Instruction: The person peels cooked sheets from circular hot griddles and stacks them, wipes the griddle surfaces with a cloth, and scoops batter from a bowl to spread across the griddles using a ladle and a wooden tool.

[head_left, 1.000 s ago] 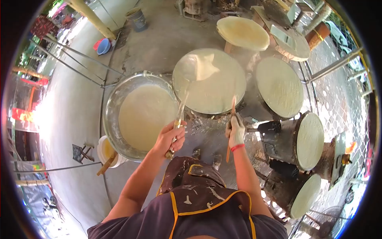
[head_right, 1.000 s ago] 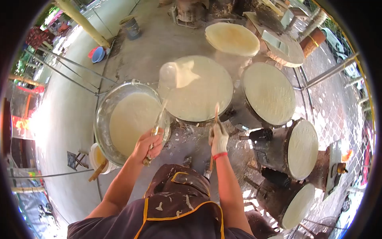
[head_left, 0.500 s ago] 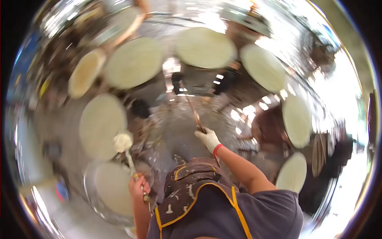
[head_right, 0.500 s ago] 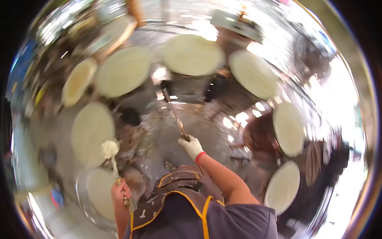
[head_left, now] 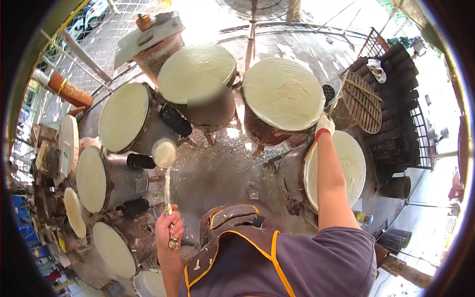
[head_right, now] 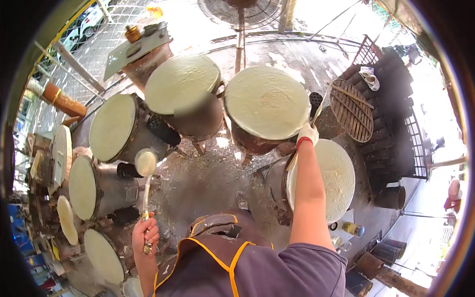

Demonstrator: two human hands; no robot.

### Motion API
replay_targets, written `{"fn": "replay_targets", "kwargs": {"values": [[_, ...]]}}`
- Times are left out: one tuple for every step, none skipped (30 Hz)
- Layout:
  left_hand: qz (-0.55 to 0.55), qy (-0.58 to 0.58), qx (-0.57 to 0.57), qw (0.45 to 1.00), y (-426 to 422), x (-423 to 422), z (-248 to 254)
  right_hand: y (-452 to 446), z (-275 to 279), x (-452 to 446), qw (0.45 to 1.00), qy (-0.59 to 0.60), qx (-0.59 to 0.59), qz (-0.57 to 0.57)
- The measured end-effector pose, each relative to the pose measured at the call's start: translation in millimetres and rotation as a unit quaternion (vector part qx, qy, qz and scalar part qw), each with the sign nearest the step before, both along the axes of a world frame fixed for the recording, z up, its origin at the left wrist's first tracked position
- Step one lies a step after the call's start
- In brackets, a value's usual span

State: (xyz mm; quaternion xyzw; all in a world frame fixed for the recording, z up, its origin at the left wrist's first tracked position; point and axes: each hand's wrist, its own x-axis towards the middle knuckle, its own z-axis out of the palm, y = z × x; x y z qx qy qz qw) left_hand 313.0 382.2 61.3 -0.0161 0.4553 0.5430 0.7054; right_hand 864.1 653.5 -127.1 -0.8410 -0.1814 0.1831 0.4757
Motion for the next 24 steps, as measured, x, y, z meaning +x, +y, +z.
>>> {"fn": "replay_targets", "kwargs": {"values": [[-0.025,-0.009,-0.001,1.000,14,14,0,15,-9,24,1.000,0.001,-0.003,-0.009],[-0.044,-0.005,-0.006,0.999,28,30,3,24,-5,35,1.000,0.003,-0.007,-0.017],[-0.063,-0.002,-0.012,0.998,42,47,8,31,-10,43,1.000,0.007,-0.022,-0.012],[-0.082,0.002,-0.018,0.996,53,61,11,37,-17,47,0.999,0.012,-0.037,-0.007],[-0.099,0.000,-0.017,0.995,62,71,11,42,-21,47,0.999,0.017,-0.051,-0.002],[-0.107,-0.001,-0.019,0.994,70,81,12,40,-13,37,0.996,0.070,-0.054,0.008],[-0.114,-0.003,-0.022,0.993,77,89,13,40,-22,37,0.995,0.012,-0.095,0.040],[-0.121,-0.004,-0.024,0.992,84,96,14,39,-24,33,0.987,-0.046,-0.135,0.072],[-0.128,-0.006,-0.021,0.992,89,101,13,36,-24,27,0.986,-0.067,-0.132,0.082],[-0.136,-0.008,-0.017,0.991,93,104,9,38,-20,24,0.992,-0.030,-0.089,0.082],[-0.143,-0.009,-0.015,0.990,97,105,6,38,-17,19,0.996,0.009,-0.046,0.082],[-0.146,-0.002,-0.020,0.989,100,106,5,37,-13,15,0.995,0.048,-0.003,0.082],[-0.148,0.003,-0.024,0.989,103,107,4,38,-4,14,0.994,0.079,0.035,0.060],[-0.151,0.006,-0.025,0.988,106,108,2,37,15,8,0.989,0.111,0.078,0.055],[-0.154,0.014,-0.031,0.987,109,108,1,38,25,3,0.983,0.131,0.116,0.049],[-0.157,0.017,-0.034,0.987,112,107,0,39,32,-1,0.975,0.151,0.154,0.043],[-0.160,0.020,-0.037,0.986,114,107,-1,42,35,-3,0.977,0.146,0.147,0.045],[-0.165,0.023,-0.040,0.985,116,105,-2,45,37,-5,0.979,0.140,0.140,0.047],[-0.168,0.019,-0.044,0.985,119,101,-4,49,43,-6,0.981,0.132,0.134,0.047],[-0.170,0.015,-0.047,0.984,120,96,-7,51,56,-12,0.977,0.144,0.152,0.043],[-0.171,0.013,-0.052,0.984,121,93,-9,52,75,-22,0.972,0.157,0.170,0.041],[-0.173,0.012,-0.051,0.983,121,90,-11,52,94,-33,0.967,0.171,0.186,0.039],[-0.176,0.012,-0.050,0.983,122,86,-12,52,109,-42,0.965,0.169,0.198,0.036],[-0.178,0.014,-0.049,0.983,123,82,-13,49,119,-48,0.961,0.177,0.211,0.019]]}}
